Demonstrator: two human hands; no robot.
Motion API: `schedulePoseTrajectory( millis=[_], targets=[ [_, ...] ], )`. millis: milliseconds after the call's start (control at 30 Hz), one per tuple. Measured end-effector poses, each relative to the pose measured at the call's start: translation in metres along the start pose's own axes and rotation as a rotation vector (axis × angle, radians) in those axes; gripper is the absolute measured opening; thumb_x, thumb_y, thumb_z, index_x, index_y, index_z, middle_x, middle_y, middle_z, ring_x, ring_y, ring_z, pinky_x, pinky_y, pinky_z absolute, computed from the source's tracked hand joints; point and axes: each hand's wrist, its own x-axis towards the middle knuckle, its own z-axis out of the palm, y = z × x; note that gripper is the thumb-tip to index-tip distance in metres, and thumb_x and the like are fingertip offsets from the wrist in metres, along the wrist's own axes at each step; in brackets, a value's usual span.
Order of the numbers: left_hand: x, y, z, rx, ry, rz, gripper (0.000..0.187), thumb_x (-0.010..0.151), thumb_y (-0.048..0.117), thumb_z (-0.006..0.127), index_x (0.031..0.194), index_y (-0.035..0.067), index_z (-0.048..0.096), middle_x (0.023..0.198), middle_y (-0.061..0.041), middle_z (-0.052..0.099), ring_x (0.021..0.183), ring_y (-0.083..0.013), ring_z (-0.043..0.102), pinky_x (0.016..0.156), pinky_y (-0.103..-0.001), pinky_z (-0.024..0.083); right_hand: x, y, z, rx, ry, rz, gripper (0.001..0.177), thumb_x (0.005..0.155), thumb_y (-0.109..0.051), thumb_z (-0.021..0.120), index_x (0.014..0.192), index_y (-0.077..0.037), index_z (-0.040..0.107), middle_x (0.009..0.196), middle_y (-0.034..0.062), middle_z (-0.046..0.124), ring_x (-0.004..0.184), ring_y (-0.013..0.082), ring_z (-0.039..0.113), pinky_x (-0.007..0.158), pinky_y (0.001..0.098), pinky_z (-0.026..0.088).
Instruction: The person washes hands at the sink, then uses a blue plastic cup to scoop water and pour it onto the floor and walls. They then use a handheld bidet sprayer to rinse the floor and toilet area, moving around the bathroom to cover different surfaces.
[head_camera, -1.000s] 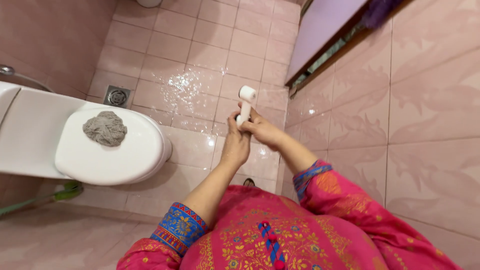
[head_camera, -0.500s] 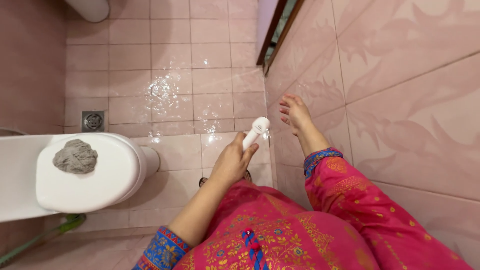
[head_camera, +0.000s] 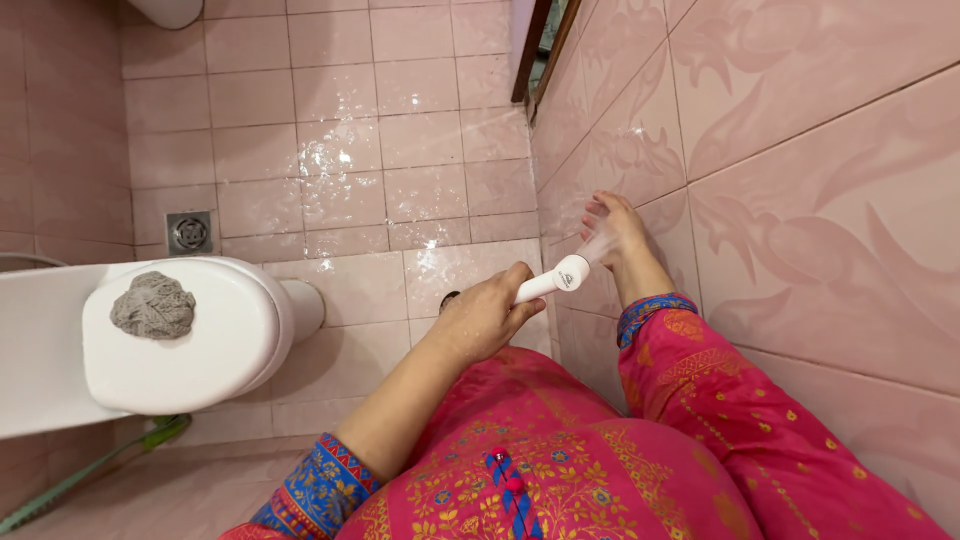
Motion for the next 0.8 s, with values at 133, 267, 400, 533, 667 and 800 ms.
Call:
schedulePoseTrajectory(
  millis=[133, 267, 400, 533, 667, 800],
  targets=[
    [0.011, 0.000, -0.005, -0.033, -0.060, 0.044, 0.032, 0.098, 0.039, 0.062, 0.105, 0.010, 0.051, 0.091, -0.016, 0.068, 0.087, -0.0390, 0.066, 0.072, -0.051, 0.049, 0.002, -0.008, -0.010, -0.022, -0.028, -0.044, 0.026, 0.091, -0.031, 0.069, 0.113, -0.020, 0.064, 0.104, -0.0002, 0.068, 0.093, 0.0189, 0.063, 0.077, 0.0408, 0.051],
    [0.013, -0.005, -0.003, -0.049, -0.076, 0.108, 0.030, 0.097, 0.037, 0.062, 0.106, 0.010, 0.052, 0.094, -0.016, 0.068, 0.089, -0.0385, 0.066, 0.072, -0.050, 0.048, 0.023, 0.003, -0.025, -0.088, 0.006, -0.026, 0.026, 0.092, -0.034, 0.065, 0.113, -0.020, 0.066, 0.104, -0.0021, 0.070, 0.096, 0.0166, 0.064, 0.078, 0.0404, 0.049],
    [0.017, -0.014, 0.001, 0.020, -0.069, 0.095, 0.030, 0.096, 0.037, 0.062, 0.106, 0.011, 0.051, 0.098, -0.015, 0.068, 0.090, -0.0386, 0.066, 0.071, -0.051, 0.049, 0.043, 0.020, -0.040, 0.017, -0.065, -0.029, 0.033, 0.094, -0.034, 0.064, 0.119, -0.013, 0.070, 0.107, 0.0039, 0.073, 0.097, 0.0224, 0.061, 0.087, 0.0441, 0.051],
    [0.019, -0.027, 0.004, 0.103, -0.048, 0.061, 0.030, 0.096, 0.038, 0.063, 0.106, 0.012, 0.051, 0.097, -0.014, 0.069, 0.089, -0.0380, 0.067, 0.074, -0.051, 0.050, 0.024, 0.030, -0.058, -0.119, 0.053, 0.061, 0.037, 0.094, -0.037, 0.060, 0.127, -0.021, 0.065, 0.124, -0.0030, 0.064, 0.109, 0.0198, 0.056, 0.097, 0.0542, 0.041],
    [0.017, -0.039, 0.005, 0.198, -0.044, 0.017, 0.030, 0.097, 0.038, 0.062, 0.106, 0.011, 0.050, 0.098, -0.013, 0.068, 0.088, -0.0390, 0.066, 0.074, -0.052, 0.051, -0.002, 0.037, -0.060, -0.226, 0.083, 0.046, 0.043, 0.096, -0.041, 0.055, 0.137, -0.026, 0.056, 0.136, 0.0003, 0.062, 0.119, 0.0195, 0.056, 0.104, 0.0610, 0.032],
    [0.015, -0.046, 0.007, 0.253, -0.017, -0.033, 0.031, 0.097, 0.038, 0.061, 0.106, 0.011, 0.049, 0.096, -0.012, 0.068, 0.086, -0.0382, 0.067, 0.073, -0.051, 0.052, -0.023, 0.053, -0.063, -0.310, 0.069, 0.025, 0.046, 0.094, -0.039, 0.057, 0.138, -0.024, 0.055, 0.135, -0.0002, 0.061, 0.121, 0.0204, 0.055, 0.104, 0.0613, 0.035]
  ],
)
